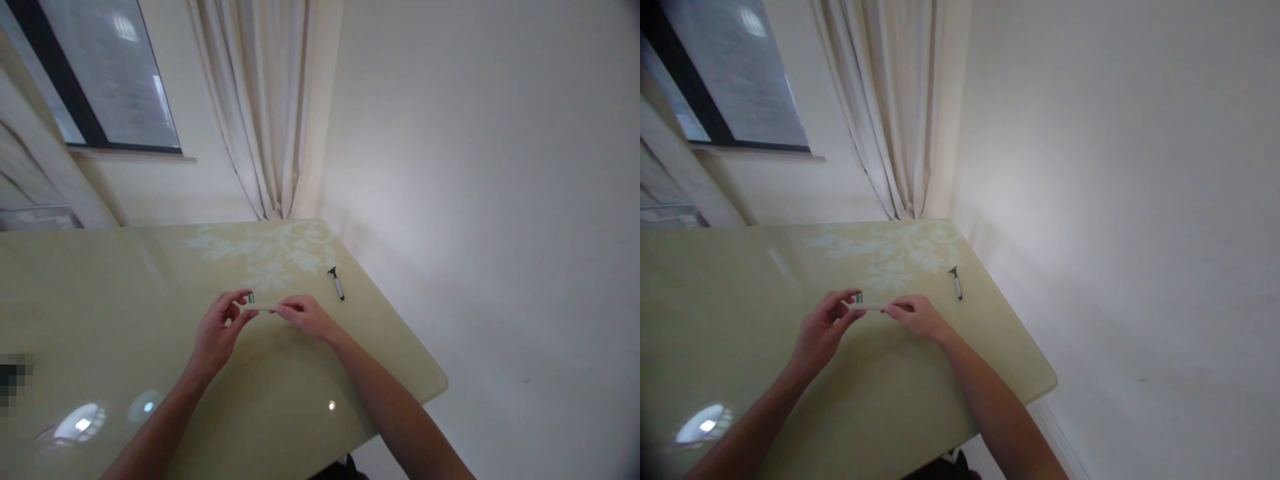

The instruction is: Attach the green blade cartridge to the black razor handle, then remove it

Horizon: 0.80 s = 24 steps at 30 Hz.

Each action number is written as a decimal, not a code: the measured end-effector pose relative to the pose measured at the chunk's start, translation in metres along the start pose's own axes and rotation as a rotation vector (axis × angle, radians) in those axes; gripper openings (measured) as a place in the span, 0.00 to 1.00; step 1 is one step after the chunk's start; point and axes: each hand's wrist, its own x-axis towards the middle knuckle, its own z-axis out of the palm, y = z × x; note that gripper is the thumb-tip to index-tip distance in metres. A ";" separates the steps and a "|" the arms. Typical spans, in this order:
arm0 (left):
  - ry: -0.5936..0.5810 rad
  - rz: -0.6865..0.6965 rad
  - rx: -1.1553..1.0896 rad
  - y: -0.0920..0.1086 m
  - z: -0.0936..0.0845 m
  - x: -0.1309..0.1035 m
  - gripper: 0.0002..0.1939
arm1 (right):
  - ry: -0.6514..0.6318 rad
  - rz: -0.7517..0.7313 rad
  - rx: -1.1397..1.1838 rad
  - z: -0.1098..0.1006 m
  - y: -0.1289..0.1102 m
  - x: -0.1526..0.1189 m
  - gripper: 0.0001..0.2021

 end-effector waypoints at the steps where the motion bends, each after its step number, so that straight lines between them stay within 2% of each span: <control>1: 0.001 0.002 -0.002 0.000 0.001 0.000 0.19 | -0.002 -0.010 -0.003 0.001 0.000 0.001 0.20; 6: -0.027 0.004 0.004 -0.003 0.002 0.000 0.19 | 0.159 0.011 -0.052 -0.001 0.001 0.002 0.17; 11: -0.035 -0.001 -0.003 -0.004 0.002 0.000 0.19 | 0.081 -0.048 -0.068 -0.002 -0.003 0.000 0.15; 16: -0.048 0.006 -0.008 -0.003 0.003 -0.001 0.19 | 0.213 0.007 -0.117 -0.008 -0.001 0.000 0.15; 21: -0.071 0.037 -0.011 -0.005 0.003 -0.003 0.18 | 0.114 -0.071 -0.062 -0.005 0.002 0.000 0.17; 24: -0.056 0.038 -0.014 -0.007 0.004 -0.002 0.18 | 0.174 -0.045 -0.085 -0.003 0.003 0.001 0.17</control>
